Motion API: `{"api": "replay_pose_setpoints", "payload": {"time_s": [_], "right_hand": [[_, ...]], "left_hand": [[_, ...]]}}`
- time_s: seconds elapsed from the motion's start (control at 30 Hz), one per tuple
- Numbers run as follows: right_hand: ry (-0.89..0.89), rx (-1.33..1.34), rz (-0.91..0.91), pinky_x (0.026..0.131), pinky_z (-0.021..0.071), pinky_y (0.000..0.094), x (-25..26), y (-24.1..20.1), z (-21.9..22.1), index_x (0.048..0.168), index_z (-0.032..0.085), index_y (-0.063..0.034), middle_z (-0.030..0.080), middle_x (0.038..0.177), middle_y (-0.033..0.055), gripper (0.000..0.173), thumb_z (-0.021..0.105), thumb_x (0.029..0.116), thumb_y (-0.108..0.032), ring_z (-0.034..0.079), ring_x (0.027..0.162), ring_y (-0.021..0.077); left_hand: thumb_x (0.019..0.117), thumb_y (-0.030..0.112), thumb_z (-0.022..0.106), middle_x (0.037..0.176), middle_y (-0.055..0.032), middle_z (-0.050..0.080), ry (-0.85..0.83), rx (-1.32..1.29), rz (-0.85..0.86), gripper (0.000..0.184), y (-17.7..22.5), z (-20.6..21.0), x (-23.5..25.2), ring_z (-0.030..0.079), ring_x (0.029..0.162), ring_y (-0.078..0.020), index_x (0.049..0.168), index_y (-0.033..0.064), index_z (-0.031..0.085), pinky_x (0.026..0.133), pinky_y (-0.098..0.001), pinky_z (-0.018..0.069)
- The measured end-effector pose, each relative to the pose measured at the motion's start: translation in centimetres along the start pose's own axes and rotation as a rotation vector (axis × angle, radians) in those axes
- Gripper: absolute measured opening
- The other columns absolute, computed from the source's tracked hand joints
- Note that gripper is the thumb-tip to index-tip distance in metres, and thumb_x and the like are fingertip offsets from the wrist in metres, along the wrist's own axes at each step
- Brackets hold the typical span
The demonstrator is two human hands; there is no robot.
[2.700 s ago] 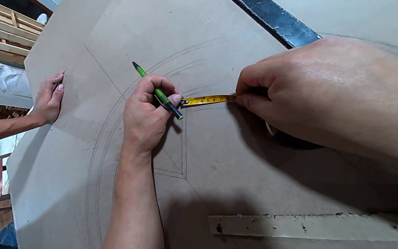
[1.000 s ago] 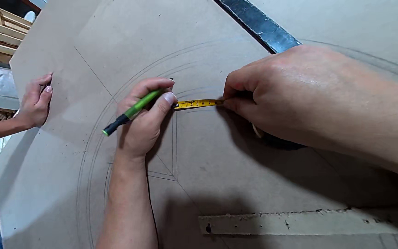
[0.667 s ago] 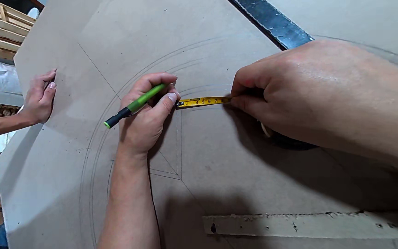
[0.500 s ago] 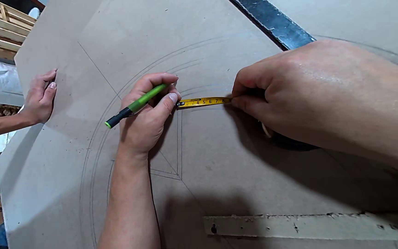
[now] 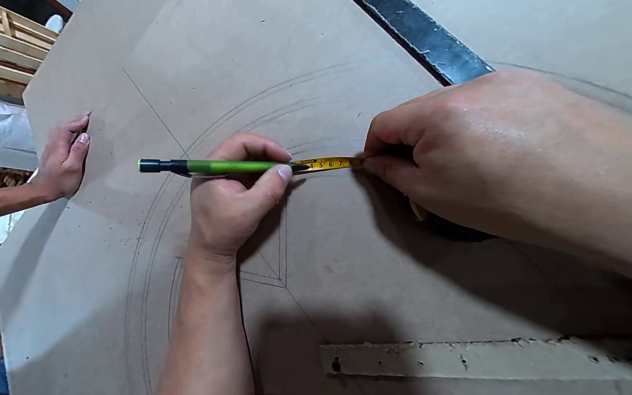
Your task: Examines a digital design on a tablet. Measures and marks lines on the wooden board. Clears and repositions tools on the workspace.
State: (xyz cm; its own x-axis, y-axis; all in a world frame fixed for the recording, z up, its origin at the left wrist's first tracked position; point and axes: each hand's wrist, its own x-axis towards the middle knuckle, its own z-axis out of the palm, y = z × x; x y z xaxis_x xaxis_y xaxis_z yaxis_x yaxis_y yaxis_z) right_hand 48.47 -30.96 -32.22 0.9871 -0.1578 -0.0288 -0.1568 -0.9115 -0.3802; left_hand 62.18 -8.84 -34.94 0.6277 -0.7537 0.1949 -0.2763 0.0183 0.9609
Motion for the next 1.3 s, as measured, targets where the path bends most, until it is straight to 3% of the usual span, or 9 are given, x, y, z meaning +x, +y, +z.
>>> {"api": "replay_pose_setpoints", "payload": {"time_s": [0.2, 0.7, 0.83, 0.93, 0.97, 1.03, 1.1, 1.17, 1.3], "right_hand": [[-0.003, -0.004, -0.011, 0.047, 0.0402, 0.0388, 0.1, 0.1, 0.0, 0.08, 0.067, -0.0294, 0.055, 0.061, -0.0087, 0.017, 0.063, 0.0965, -0.031, 0.057, 0.056, 0.0129], [-0.011, -0.017, -0.014, 0.047, 0.0403, 0.0376, 0.1, 0.0, 0.0, 0.082, 0.069, -0.0274, 0.056, 0.062, -0.0076, 0.016, 0.064, 0.0969, -0.031, 0.058, 0.057, 0.013], [-0.026, -0.019, -0.015, 0.049, 0.0424, 0.0386, 0.2, 0.1, 0.1, 0.081, 0.067, -0.0293, 0.057, 0.064, -0.0085, 0.016, 0.063, 0.0966, -0.032, 0.058, 0.059, 0.0125], [-0.013, -0.015, -0.03, 0.049, 0.0423, 0.0391, 0.1, 0.3, 0.1, 0.081, 0.067, -0.0291, 0.056, 0.063, -0.0083, 0.015, 0.064, 0.0959, -0.031, 0.058, 0.059, 0.013], [-0.006, -0.014, -0.032, 0.048, 0.0421, 0.0394, 0.0, 0.3, 0.2, 0.081, 0.067, -0.0289, 0.056, 0.063, -0.0081, 0.015, 0.064, 0.0955, -0.031, 0.058, 0.058, 0.0134], [0.007, -0.007, -0.029, 0.048, 0.0419, 0.0404, 0.0, 0.2, 0.3, 0.08, 0.068, -0.0285, 0.056, 0.062, -0.0076, 0.015, 0.064, 0.0947, -0.03, 0.059, 0.058, 0.0144], [0.015, -0.005, -0.034, 0.047, 0.0401, 0.0381, 0.0, 0.2, 0.3, 0.081, 0.068, -0.0268, 0.056, 0.061, -0.0074, 0.016, 0.064, 0.0961, -0.03, 0.057, 0.055, 0.0136], [0.027, 0.0, -0.034, 0.044, 0.0384, 0.0381, 0.0, 0.2, 0.4, 0.079, 0.068, -0.0259, 0.055, 0.059, -0.0069, 0.019, 0.064, 0.0964, -0.031, 0.055, 0.052, 0.0142], [0.014, -0.024, -0.017, 0.047, 0.0393, 0.0402, 0.0, 0.1, 0.3, 0.077, 0.066, -0.0291, 0.054, 0.059, -0.0081, 0.02, 0.062, 0.0962, -0.031, 0.056, 0.055, 0.0141]], "left_hand": [[0.0867, 0.004, 0.069, 0.08, -0.0004, 0.069, 0.02, 0.286, 0.032, 0.007, 0.8, 1.7, 0.1, 0.057, 0.058, -0.0057, 0.093, 0.0069, 0.068, 0.047, -0.0185, 0.0457], [0.0857, 0.006, 0.068, 0.077, 0.0025, 0.068, 0.014, 0.376, 0.033, 0.006, 0.7, 2.1, 0.2, 0.057, 0.056, -0.0038, 0.091, 0.0087, 0.068, 0.045, -0.0184, 0.0461], [0.0982, 0.011, 0.06, 0.088, -0.0044, 0.068, 0.074, 0.007, 0.097, 0.01, -0.2, 0.9, 0.7, 0.064, 0.074, -0.0129, 0.093, 0.0066, 0.068, 0.065, -0.0291, 0.0557], [0.1058, 0.005, 0.037, 0.115, -0.0139, 0.069, 0.212, -0.249, 0.093, 0.027, 0.4, 0.1, 1.2, 0.066, 0.111, -0.0273, 0.117, 0.0006, 0.061, 0.102, -0.0461, 0.0528], [0.1067, 0.002, 0.034, 0.113, -0.0129, 0.069, 0.269, -0.317, 0.073, 0.031, 1.0, 0.0, 1.2, 0.068, 0.109, -0.0257, 0.128, 0.0008, 0.056, 0.102, -0.0444, 0.0539], [0.11, 0.011, 0.032, 0.092, -0.0029, 0.066, 0.355, -0.42, 0.052, 0.034, 2.2, 0.0, 1.4, 0.065, 0.079, -0.0142, 0.136, 0.0095, 0.054, 0.074, -0.0304, 0.0577], [0.1094, 0.048, 0.014, 0.081, 0.0018, 0.058, 0.337, -0.54, 0.014, 0.059, 3.2, -0.4, 1.5, 0.056, 0.067, -0.0123, 0.122, 0.0164, 0.062, 0.061, -0.0284, 0.0515], [0.0865, 0.085, -0.004, 0.069, 0.0008, 0.048, 0.333, -0.682, -0.069, 0.092, 4.4, -0.9, 1.7, 0.049, 0.062, -0.0158, 0.085, 0.0169, 0.058, 0.059, -0.0351, 0.0478], [0.0799, 0.089, -0.012, 0.057, -0.0016, 0.034, 0.263, -0.734, -0.075, 0.089, 5.5, -2.1, 1.3, 0.041, 0.056, -0.0194, 0.063, 0.0166, 0.037, 0.056, -0.0417, 0.0452]]}}
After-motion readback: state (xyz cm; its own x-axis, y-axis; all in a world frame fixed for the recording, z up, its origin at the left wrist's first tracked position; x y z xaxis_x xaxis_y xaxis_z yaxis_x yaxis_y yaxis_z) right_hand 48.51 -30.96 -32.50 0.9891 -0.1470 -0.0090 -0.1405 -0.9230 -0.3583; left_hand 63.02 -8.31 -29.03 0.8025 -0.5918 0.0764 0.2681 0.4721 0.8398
